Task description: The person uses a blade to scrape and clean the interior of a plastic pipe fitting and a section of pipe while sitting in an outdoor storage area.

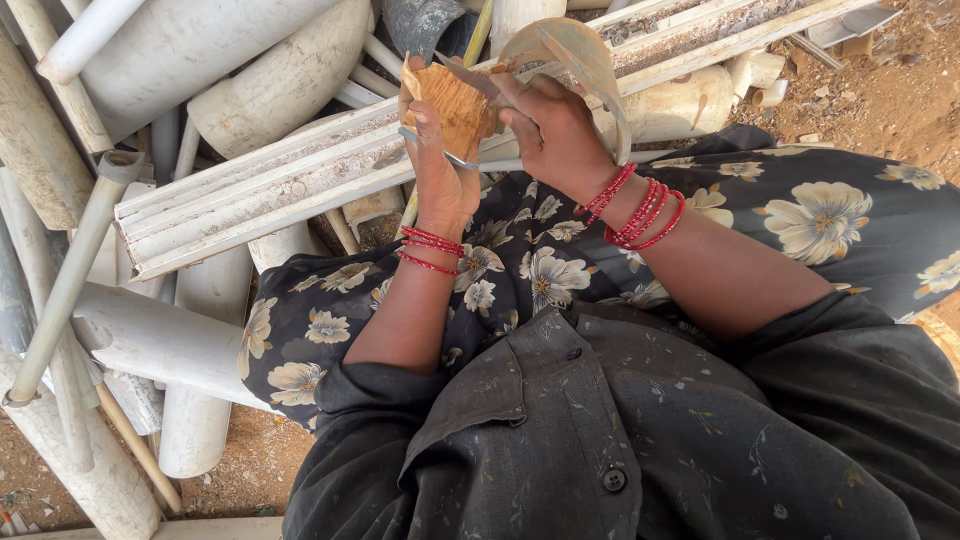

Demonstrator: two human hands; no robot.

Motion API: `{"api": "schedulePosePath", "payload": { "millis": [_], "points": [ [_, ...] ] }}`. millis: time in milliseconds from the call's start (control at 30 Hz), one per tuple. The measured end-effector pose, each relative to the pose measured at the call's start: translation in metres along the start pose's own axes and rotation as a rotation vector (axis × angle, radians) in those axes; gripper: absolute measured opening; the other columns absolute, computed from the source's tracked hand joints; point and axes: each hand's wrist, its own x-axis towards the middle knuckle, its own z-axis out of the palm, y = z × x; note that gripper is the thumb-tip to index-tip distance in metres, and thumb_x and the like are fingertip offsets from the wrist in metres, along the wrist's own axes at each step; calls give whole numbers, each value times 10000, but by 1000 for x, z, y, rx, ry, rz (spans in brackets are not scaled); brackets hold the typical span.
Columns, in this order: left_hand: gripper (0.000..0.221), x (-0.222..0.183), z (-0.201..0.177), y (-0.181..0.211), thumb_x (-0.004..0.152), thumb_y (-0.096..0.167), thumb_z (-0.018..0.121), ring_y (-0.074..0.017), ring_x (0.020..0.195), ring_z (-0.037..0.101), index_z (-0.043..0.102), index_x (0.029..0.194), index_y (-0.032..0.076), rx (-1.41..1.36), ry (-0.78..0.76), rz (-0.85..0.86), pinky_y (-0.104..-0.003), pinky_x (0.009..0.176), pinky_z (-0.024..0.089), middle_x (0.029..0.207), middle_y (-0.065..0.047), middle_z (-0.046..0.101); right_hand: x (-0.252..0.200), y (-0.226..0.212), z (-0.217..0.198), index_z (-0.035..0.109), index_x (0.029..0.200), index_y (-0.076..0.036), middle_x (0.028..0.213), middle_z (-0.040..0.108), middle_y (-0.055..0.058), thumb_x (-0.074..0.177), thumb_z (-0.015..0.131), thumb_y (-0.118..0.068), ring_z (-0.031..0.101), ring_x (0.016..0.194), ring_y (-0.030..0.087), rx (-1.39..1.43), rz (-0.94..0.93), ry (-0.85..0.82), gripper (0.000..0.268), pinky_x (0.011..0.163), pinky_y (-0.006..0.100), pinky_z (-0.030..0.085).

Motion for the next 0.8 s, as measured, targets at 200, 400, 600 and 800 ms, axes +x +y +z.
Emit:
{"api": "schedulePosePath", "payload": {
  "millis": [200,400,600,800],
  "points": [
    [906,1,-4,7,918,658,676,-306,1441,479,302,1597,188,-21,4,-36,-531,1220,457,1511,-121,478,-7,-1,12,601,1416,-4,945,632,154,1019,644,-56,652,874,312,108,-128,-72,402,812,421,545],
    [824,5,-7,11,947,649,623,-283,1450,464,361,1570,179,-78,47,-63,-497,1259,398,1502,-117,503,-7,9,14,599,1409,-19,984,629,160,1011,641,-77,652,888,298,32,-32,18,404,805,413,552],
    [779,9,-16,12,988,638,581,-269,1468,465,374,1572,167,-125,38,-55,-476,1261,405,1560,-133,487,-2,18,15,640,1381,-58,967,627,145,1007,653,-93,630,869,296,-59,-25,9,376,775,428,527],
    [743,1,-11,15,1002,639,568,-295,1459,472,358,1555,188,-71,6,-36,-510,1267,416,1538,-129,489,-9,1,22,594,1422,-46,980,651,100,1063,654,-126,650,914,253,85,-153,-84,372,858,412,558]
  ]
}}
